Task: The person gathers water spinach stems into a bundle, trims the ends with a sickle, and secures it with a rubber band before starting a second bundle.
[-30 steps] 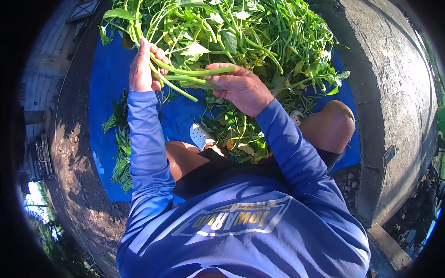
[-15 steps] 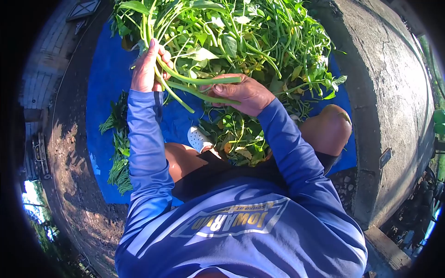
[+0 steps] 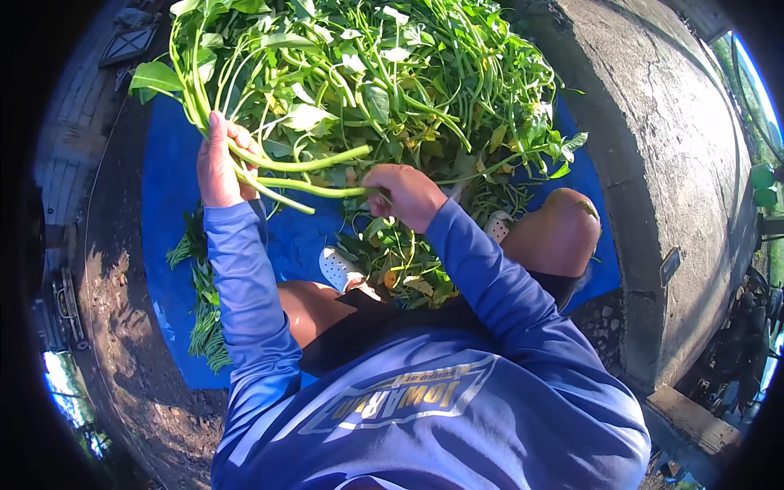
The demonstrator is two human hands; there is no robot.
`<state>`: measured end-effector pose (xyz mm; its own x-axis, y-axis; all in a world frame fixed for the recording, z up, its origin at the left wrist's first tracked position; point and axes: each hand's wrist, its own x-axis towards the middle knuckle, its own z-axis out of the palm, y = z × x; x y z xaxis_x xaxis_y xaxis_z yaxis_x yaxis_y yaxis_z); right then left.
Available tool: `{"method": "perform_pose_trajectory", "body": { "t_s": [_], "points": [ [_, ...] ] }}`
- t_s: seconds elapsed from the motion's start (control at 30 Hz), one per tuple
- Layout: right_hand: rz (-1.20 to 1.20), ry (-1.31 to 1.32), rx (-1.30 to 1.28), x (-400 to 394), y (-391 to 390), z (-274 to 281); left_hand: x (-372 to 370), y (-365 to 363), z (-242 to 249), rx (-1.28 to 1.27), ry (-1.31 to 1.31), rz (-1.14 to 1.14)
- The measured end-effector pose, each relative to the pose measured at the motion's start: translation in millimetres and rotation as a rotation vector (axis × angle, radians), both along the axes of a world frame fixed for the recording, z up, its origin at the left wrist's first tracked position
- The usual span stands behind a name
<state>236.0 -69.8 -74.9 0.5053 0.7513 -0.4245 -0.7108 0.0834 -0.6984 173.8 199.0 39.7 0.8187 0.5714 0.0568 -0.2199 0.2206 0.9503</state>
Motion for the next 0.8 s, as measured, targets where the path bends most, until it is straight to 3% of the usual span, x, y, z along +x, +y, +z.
{"method": "perform_pose_trajectory", "body": {
  "t_s": [0.1, 0.13, 0.17, 0.23, 0.3, 0.4, 0.5, 0.63, 0.7, 0.8],
  "points": [
    [0.428, -1.295, -0.707, 12.2, -34.6, -10.9, -15.0, 28.7, 11.3, 0.041, 0.143, -0.018],
    [-0.089, -1.278, -0.704, 21.5, -32.5, -11.7, -18.8, 29.7, 18.9, 0.008, 0.144, -0.047],
    [-0.32, -1.056, -0.658, 40.6, -29.8, -11.5, -22.6, 30.5, 23.2, -0.025, 0.151, -0.075],
    [-0.563, -1.175, -0.702, 80.4, -14.3, 1.4, -18.9, 33.7, 21.3, -0.072, 0.183, -0.051],
    [-0.51, -1.491, -0.728, 132.0, 1.7, -29.9, -11.3, 28.5, 19.9, -0.057, 0.204, -0.013],
    [-0.142, -1.466, -0.858, 155.7, 14.7, -39.9, -6.2, 28.3, 16.5, -0.033, 0.203, -0.014],
    [-0.269, -1.52, -0.787, 167.8, 8.5, -32.3, -9.6, 26.5, 19.4, -0.075, 0.221, 0.034],
    [-0.314, -1.262, -0.708, 174.9, -12.6, 6.8, -11.1, 31.5, 17.6, -0.195, 0.128, -0.065],
    [-0.297, -0.804, -0.357, 176.2, -10.9, 36.5, -7.7, 30.8, 17.3, -0.236, 0.109, -0.122],
    [-0.37, -0.577, -0.077, 161.2, -15.6, 79.3, -5.5, 31.1, 12.9, -0.255, 0.106, -0.173]
  ]
}}
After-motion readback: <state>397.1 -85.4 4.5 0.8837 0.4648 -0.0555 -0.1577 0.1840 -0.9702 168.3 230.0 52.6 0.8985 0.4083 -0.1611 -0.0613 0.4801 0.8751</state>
